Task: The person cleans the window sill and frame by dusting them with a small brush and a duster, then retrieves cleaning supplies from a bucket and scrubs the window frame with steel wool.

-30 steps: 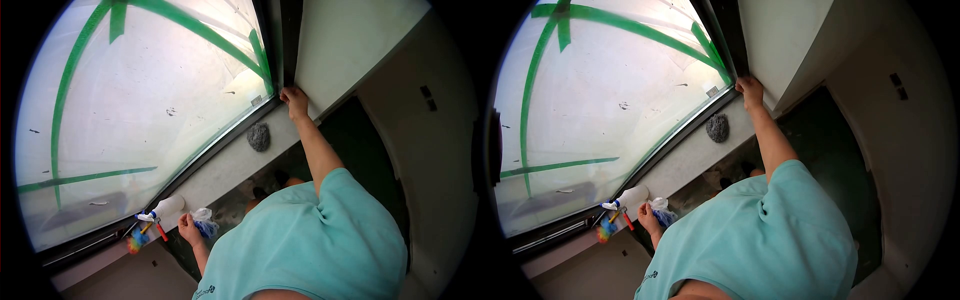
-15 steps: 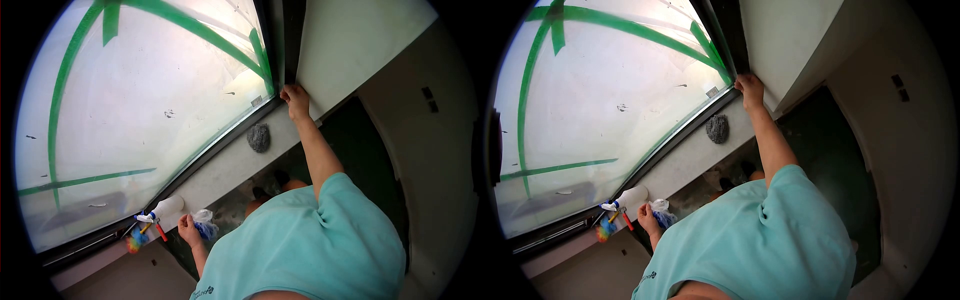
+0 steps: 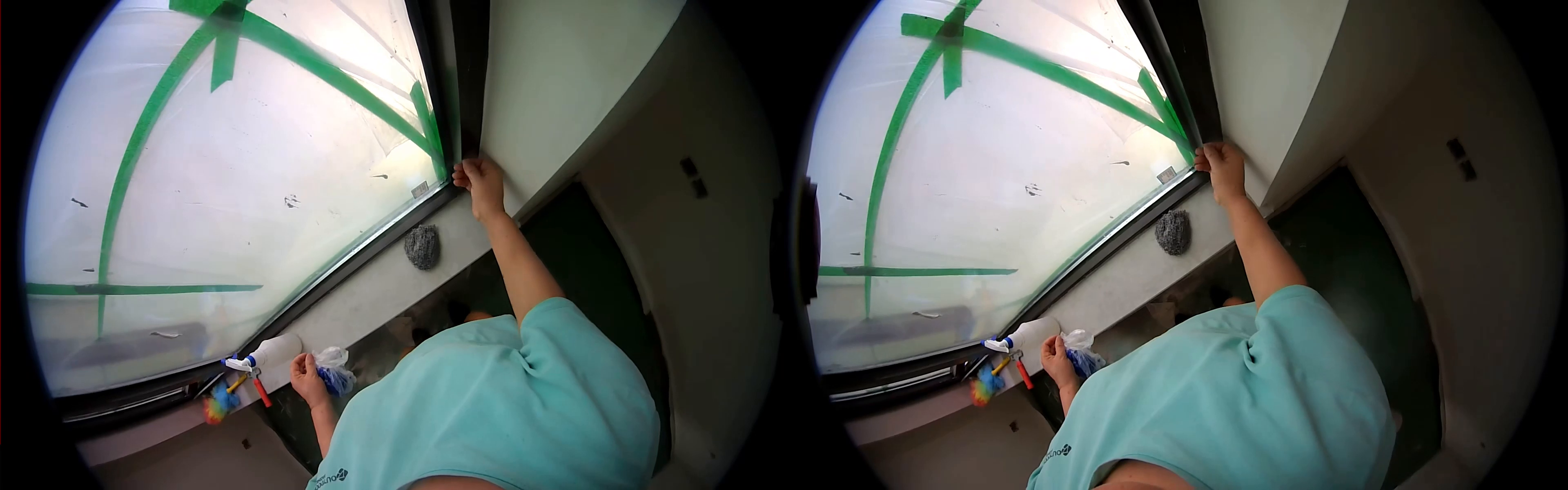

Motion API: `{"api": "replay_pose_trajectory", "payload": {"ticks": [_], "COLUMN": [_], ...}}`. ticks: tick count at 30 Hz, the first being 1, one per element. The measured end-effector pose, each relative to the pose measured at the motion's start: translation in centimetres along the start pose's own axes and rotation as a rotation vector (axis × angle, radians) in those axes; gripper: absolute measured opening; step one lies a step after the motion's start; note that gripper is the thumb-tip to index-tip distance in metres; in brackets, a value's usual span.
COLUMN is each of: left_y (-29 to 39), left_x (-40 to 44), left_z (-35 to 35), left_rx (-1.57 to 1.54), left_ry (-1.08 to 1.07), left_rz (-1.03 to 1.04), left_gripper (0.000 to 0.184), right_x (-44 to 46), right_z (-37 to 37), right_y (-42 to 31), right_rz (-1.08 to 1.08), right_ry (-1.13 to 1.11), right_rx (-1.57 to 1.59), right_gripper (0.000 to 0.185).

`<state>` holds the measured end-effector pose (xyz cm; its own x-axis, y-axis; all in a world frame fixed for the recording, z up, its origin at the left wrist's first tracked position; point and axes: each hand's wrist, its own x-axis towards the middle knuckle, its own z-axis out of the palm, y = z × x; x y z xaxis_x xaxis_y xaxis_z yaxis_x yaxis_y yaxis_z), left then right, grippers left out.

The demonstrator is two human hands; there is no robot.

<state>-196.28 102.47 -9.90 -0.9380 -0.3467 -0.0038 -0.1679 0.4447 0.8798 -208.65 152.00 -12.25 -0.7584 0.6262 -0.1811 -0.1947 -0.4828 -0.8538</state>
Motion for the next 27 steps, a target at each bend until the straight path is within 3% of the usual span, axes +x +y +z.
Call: {"api": "replay_pose_trajectory", "payload": {"ticks": [3,5,8,9,10,11,14,15,17,18,22,24,25,27], "left_y": [0.9,1.4,3.1,5.2,6.7,7.3,8.5,8.4,8.5,8.3,8.0,6.0,10.3,12.4], "left_x": [0.4,0.8,2.4,2.6,3.0,3.4,4.6,5.0,5.9,6.2,6.6,7.3,5.0,3.7], "left_z": [0.5,1.1,2.7,3.5,4.3,5.3,8.4,9.3,11.1,11.8,13.0,13.6,12.2,11.6], "left_rx": [-0.046,-0.065,-0.317,-0.493,-0.671,-0.688,-1.31,-1.426,-1.625,-1.666,-1.728,-1.7,-1.521,-1.426], "left_ry": [-0.013,-0.016,-0.037,-0.116,-0.198,-0.198,-0.417,-0.632,-1.003,-1.032,-1.106,-1.012,-0.816,-0.85], "left_rz": [0.011,0.028,-0.019,-0.146,-0.271,-0.265,-0.533,-0.511,-0.485,-0.538,-0.597,-0.644,-0.637,-0.574], "left_gripper": [0.011,0.01,0.011,0.012,0.015,0.015,0.027,0.029,0.031,0.032,0.033,0.032,0.026,0.023], "right_x": [-3.2,-5.1,-7.3,-7.9,-8.6,-9.0,-11.5,-12.3,-13.4,-13.9,-16.9,-18.9,-19.8,-21.1], "right_z": [0.8,0.4,0.3,0.3,0.2,0.2,1.7,2.2,3.4,3.8,4.8,6.0,6.7,7.9], "right_y": [-0.3,-0.3,0.7,0.9,1.0,0.9,-0.6,-0.4,-0.9,-1.3,-2.0,-4.2,-4.5,-4.2], "right_rz": [0.001,0.104,0.08,0.072,0.032,-0.013,-0.016,-0.029,-0.322,-0.358,-0.152,-0.014,0.119,0.082], "right_ry": [-0.162,-0.29,-0.39,-0.396,-0.474,-0.546,-0.658,-0.658,-0.675,-0.666,-0.811,-0.745,-0.685,-0.663], "right_rx": [0.068,-0.167,-0.351,-0.357,-0.575,-0.795,-0.976,-0.985,-0.933,-0.946,-0.876,-0.94,-0.834,-0.855], "right_gripper": [0.012,0.014,0.018,0.018,0.023,0.028,0.031,0.031,0.028,0.028,0.017,0.019,0.024,0.022]}}
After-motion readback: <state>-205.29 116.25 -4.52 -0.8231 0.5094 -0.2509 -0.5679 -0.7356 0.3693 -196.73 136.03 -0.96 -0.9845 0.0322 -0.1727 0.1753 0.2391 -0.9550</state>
